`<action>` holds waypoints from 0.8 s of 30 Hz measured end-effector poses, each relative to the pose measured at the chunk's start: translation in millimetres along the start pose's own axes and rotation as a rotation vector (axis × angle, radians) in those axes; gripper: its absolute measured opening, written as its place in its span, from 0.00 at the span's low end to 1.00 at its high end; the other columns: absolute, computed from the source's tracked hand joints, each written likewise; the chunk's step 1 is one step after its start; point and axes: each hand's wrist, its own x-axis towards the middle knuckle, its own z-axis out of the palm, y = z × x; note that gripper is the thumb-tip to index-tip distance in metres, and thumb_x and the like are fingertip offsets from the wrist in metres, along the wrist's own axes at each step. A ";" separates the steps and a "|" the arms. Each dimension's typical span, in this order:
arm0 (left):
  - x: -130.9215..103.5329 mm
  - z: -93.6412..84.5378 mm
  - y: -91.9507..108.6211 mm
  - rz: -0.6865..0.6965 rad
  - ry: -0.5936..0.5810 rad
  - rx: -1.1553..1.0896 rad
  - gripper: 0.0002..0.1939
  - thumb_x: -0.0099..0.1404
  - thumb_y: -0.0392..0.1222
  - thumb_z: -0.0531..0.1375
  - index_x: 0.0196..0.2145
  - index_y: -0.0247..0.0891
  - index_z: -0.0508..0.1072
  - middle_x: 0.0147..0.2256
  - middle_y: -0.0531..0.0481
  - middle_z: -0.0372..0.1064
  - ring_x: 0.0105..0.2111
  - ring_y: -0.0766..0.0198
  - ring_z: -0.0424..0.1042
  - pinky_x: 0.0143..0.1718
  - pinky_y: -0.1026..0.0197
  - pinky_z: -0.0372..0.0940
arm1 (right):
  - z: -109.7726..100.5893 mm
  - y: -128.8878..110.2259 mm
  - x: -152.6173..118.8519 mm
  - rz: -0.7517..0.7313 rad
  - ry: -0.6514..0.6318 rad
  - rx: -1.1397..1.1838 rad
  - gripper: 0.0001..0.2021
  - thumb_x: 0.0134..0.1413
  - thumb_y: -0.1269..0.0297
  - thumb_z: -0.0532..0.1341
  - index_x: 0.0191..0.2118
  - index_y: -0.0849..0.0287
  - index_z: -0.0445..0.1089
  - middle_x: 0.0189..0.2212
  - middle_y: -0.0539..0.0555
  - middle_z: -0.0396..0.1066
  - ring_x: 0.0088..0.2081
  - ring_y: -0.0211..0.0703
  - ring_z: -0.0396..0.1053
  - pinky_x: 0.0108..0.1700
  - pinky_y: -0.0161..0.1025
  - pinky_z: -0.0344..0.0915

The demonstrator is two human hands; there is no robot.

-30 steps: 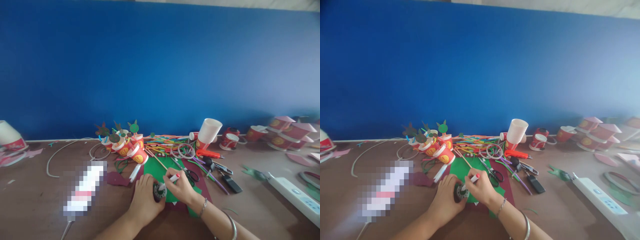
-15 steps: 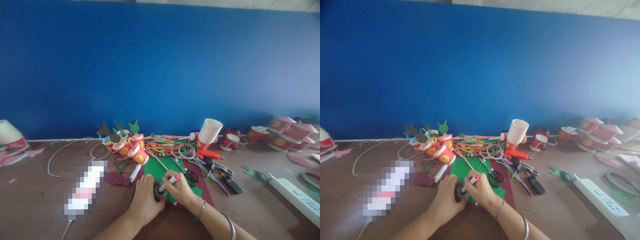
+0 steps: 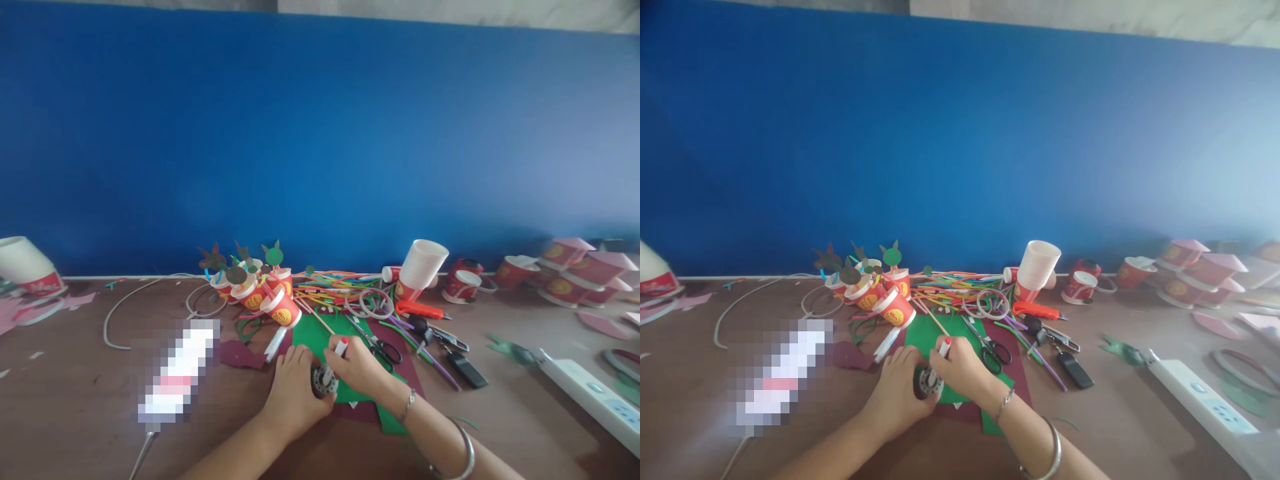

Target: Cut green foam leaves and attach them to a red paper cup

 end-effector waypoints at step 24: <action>1.8 11.9 -9.0 0.069 0.106 0.065 0.13 0.46 0.40 0.60 0.31 0.39 0.64 0.33 0.49 0.66 0.37 0.56 0.63 0.37 0.55 0.54 | -1.5 -18.4 -12.9 -0.522 -0.101 -0.763 0.08 0.52 0.68 0.54 0.25 0.59 0.66 0.19 0.52 0.63 0.22 0.39 0.57 0.26 0.38 0.44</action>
